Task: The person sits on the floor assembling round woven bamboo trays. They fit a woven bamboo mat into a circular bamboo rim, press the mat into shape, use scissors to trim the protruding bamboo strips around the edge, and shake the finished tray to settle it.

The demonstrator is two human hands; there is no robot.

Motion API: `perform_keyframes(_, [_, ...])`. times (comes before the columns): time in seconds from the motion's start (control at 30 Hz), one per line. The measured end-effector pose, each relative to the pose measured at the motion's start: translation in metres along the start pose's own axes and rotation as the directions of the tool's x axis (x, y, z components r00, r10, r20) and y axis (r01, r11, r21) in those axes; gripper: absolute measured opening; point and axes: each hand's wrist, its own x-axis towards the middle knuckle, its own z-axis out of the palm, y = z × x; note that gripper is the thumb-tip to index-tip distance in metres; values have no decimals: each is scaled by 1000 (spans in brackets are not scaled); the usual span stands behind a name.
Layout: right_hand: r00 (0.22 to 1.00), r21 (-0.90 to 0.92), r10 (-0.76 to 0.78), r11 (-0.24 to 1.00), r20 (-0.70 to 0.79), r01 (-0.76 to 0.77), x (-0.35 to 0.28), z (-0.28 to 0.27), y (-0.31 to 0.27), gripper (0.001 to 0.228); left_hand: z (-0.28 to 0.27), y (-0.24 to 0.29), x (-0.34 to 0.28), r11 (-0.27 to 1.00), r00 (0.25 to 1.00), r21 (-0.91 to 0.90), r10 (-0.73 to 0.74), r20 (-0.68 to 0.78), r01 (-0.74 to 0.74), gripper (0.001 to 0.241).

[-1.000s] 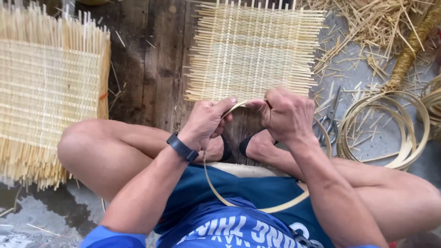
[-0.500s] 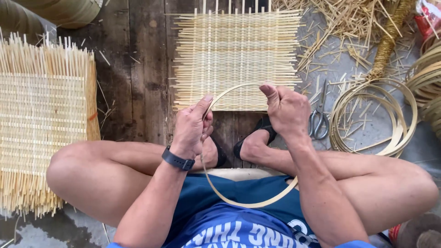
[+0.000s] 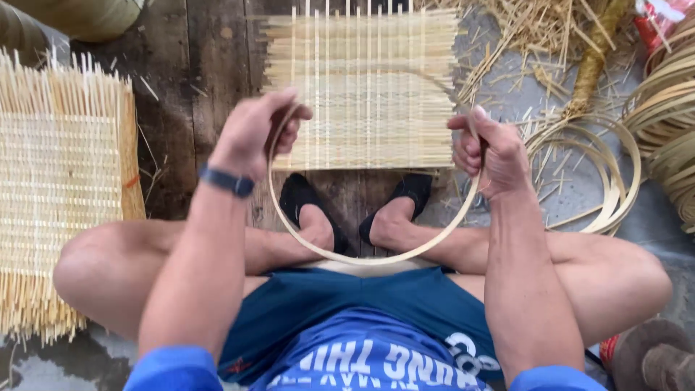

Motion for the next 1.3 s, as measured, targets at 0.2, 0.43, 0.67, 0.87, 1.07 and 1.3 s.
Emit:
perform_keyframes(0.2, [998, -33, -18, 999, 61, 20, 14, 4, 12, 38, 10, 20, 27, 994, 999, 105, 15, 39, -19, 32])
perform_keyframes(0.43, [997, 79, 32, 997, -68, -27, 9, 6, 13, 50, -7, 25, 20, 998, 1000, 63, -8, -23, 9, 34])
perform_keyframes(0.67, [998, 311, -11, 950, -69, 32, 22, -5, 17, 42, -29, -49, 44, 918, 998, -395, 44, 45, -22, 44])
perform_keyframes(0.87, [972, 248, -157, 948, -175, 198, 28, -22, 19, 38, -33, -62, 49, 871, 992, -490, 22, 122, 41, 48])
perform_keyframes(1.07, [990, 77, -101, 991, -104, 109, 20, 6, 8, 50, -25, -58, 46, 761, 989, -648, 69, 128, 30, 43])
perform_keyframes(1.3, [997, 329, 12, 944, -80, 15, 5, 41, 49, 51, -21, -77, 58, 600, 977, -800, 175, 120, -9, 50])
